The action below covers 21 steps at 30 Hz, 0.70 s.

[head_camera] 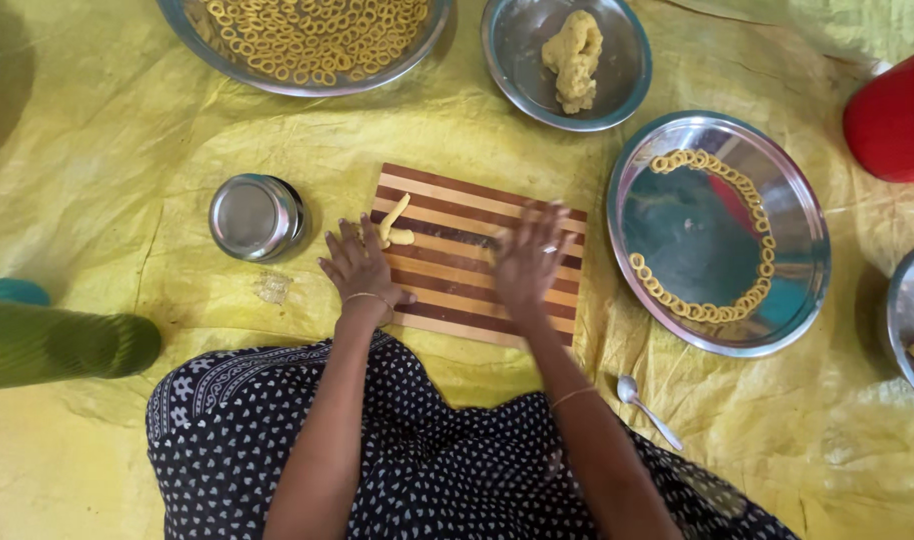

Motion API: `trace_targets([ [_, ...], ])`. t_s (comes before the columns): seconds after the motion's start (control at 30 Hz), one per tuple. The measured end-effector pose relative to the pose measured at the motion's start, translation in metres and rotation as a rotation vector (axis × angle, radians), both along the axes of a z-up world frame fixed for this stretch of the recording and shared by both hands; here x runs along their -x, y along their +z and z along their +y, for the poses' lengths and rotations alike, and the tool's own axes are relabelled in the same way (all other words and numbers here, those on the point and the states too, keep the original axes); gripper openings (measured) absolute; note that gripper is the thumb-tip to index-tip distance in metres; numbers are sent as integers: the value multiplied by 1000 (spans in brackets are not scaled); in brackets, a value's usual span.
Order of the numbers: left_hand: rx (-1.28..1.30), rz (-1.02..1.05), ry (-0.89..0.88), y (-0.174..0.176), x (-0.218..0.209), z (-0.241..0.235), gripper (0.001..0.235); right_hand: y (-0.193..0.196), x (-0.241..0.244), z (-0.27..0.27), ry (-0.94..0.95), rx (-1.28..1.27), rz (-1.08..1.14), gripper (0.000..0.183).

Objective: The person rolls small pieces of dough into thin ropes on a wooden board, then joins the ends to form rings. The finished rings are placed onto a metal tray. The process is repeated continuously with additional dough pieces.

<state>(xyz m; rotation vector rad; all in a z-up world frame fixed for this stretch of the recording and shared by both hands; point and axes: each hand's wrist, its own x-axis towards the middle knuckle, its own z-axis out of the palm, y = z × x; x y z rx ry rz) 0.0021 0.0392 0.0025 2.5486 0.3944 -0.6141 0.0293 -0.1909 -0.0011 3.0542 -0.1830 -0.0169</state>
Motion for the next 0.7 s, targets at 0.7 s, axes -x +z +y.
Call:
trace_targets([
  [0.7, -14, 69, 27, 1, -2, -4, 152, -7, -18, -2, -5, -104, -76, 73],
])
